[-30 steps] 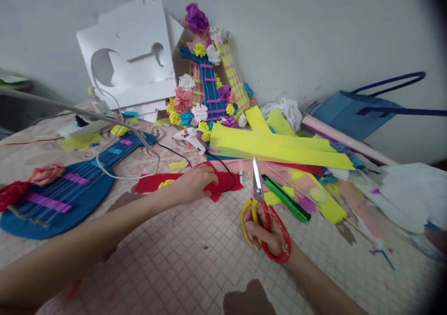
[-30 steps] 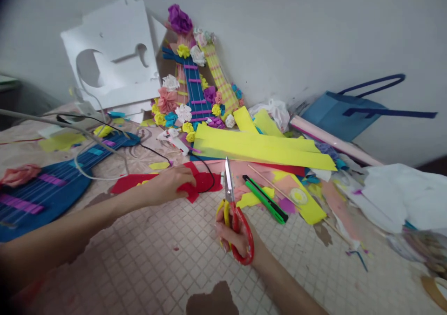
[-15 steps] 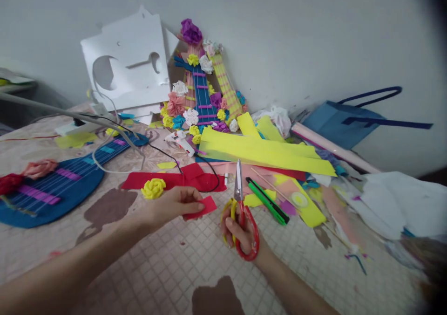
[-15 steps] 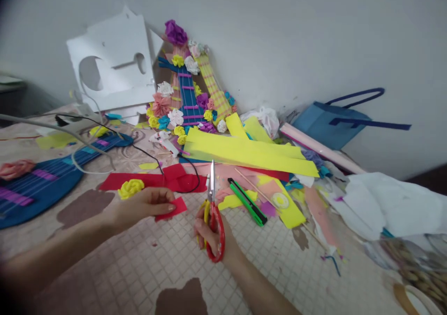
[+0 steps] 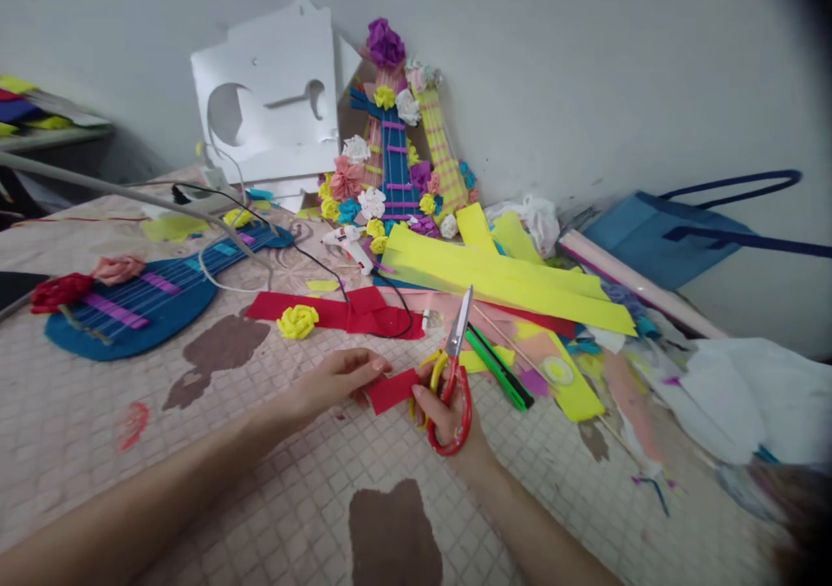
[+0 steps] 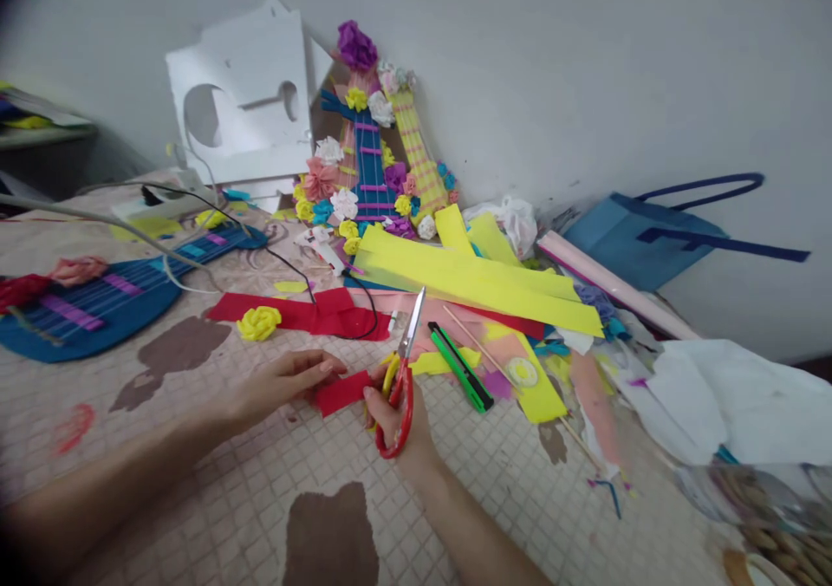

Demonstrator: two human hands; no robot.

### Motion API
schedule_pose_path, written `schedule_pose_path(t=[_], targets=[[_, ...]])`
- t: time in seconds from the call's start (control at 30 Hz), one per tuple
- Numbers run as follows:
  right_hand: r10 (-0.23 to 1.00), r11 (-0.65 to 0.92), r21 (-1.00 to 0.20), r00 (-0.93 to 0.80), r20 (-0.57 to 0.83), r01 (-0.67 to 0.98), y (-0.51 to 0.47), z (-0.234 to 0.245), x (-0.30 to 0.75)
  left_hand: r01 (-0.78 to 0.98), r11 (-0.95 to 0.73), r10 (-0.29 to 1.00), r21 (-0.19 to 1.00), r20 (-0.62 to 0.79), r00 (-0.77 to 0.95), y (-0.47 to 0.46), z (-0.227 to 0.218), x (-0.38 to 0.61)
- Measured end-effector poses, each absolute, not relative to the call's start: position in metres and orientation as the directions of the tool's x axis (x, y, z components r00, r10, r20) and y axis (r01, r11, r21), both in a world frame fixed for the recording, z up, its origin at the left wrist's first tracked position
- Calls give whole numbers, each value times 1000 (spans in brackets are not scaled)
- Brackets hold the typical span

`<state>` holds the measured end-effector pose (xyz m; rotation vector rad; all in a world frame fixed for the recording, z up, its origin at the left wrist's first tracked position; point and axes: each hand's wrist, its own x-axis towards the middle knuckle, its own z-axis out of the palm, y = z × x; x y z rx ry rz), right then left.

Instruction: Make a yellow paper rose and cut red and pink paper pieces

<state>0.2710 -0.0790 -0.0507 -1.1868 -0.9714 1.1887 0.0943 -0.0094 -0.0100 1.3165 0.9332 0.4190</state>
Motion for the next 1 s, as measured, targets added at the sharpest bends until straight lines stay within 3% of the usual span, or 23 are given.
schedule_pose_path(t=[0.1,0.5,0.63,0.8,1.0], targets=[[986,-11,-992,162,-31,-125,-79,-48,271,242,261,693,935,-356,627,-10,-14,92],[963,19,-994,268,-10,-104,-82,-46,262,167,319,765,933,-358,535,-20,-18,93],[960,88,-979,280,33,-186,-82,-41,260,110,360,767,926,-361,530,-23,-16,91],[959,178,-925,271,86,-336,-78,-33,259,-102,505,680,857,-322,659,-25,-13,89],[984,118,-919,169,57,-375,-76,-39,261,-110,521,646,847,-306,700,-27,-19,90]])
